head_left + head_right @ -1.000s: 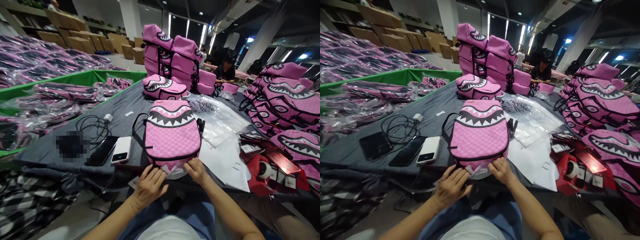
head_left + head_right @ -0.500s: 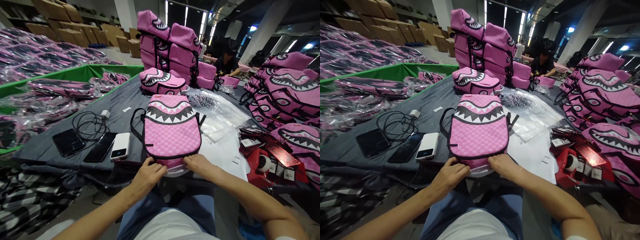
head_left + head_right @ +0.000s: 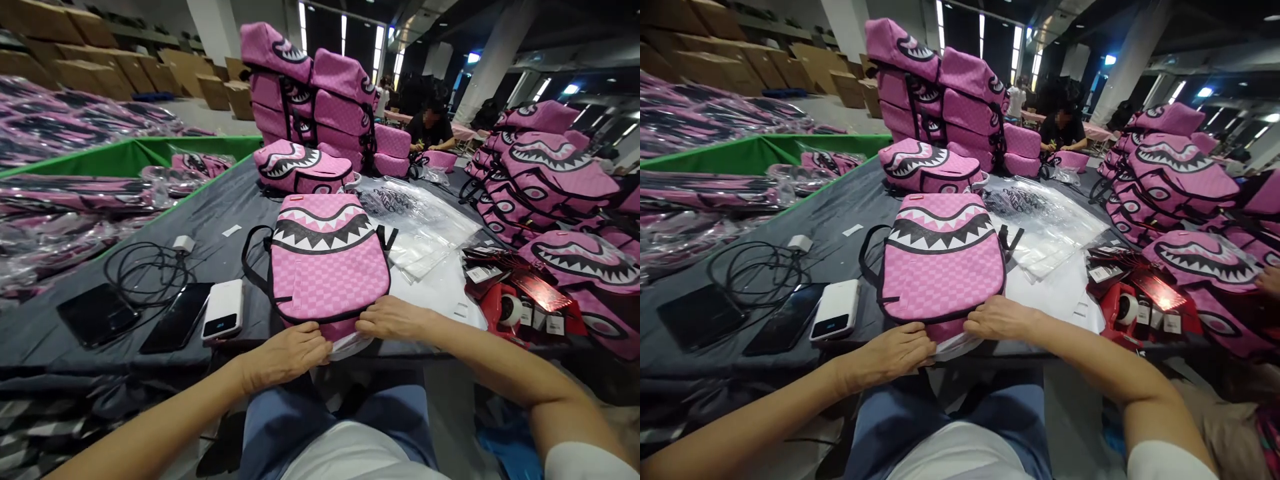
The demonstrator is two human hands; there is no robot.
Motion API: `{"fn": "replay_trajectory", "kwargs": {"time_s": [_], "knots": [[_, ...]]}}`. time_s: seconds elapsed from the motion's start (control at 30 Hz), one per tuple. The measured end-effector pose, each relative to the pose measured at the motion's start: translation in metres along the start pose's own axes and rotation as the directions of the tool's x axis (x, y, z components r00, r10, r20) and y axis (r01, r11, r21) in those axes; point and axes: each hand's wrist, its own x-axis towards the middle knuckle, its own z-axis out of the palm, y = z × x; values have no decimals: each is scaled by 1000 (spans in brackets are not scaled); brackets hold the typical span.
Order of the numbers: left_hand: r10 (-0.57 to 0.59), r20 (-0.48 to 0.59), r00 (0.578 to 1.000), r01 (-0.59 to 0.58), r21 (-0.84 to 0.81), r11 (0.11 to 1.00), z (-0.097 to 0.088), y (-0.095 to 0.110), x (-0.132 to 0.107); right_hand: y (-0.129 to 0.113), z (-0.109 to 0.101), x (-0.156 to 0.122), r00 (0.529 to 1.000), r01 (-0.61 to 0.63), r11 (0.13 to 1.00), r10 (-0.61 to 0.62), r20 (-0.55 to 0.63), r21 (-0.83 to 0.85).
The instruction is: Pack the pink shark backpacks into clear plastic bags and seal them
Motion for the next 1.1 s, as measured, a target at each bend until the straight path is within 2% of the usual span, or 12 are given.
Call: {"fn": "replay_trajectory", "kwargs": {"time_s": [0.2,0.37,0.47,0.57,0.67,0.73,0.77,0.87,0.93,1.0,1.03,1.1], "knots": [[-50,118,992,57,-57,997,-15,3,5,8,-25,12,971,53,999,-52,231,2],[29,3,1000,-29,-128,991,-12,-2,-6,12,-25,19,963,60,998,-56,264,-8],[45,-33,998,-46,-23,999,-6,3,-12,7,-20,8,982,94,993,-81,171,-67],[58,-70,996,-53,78,996,0,11,-18,-8,-3,-12,993,99,985,-106,-44,-145],[63,-158,985,-42,135,990,9,22,-34,-32,30,-33,953,-70,980,10,-302,-189],[16,-189,982,11,143,990,15,32,-47,-54,61,-40,861,-261,959,178,-477,-113],[-11,-189,982,37,133,990,18,37,-53,-67,76,-41,783,-352,935,277,-557,-30],[-58,-203,977,73,66,995,20,52,-53,-108,115,-30,478,-489,805,569,-669,335],[-94,-260,961,104,22,994,17,55,-34,-130,128,-16,300,-441,677,730,-615,589],[-227,-255,940,229,-22,973,16,51,-3,-142,130,-3,163,-333,514,857,-489,790],[-336,-189,923,330,-64,942,17,47,13,-143,128,2,95,-278,427,904,-417,861],[-524,95,846,533,-166,830,20,39,40,-134,118,6,-12,-216,272,960,-281,938]]}}
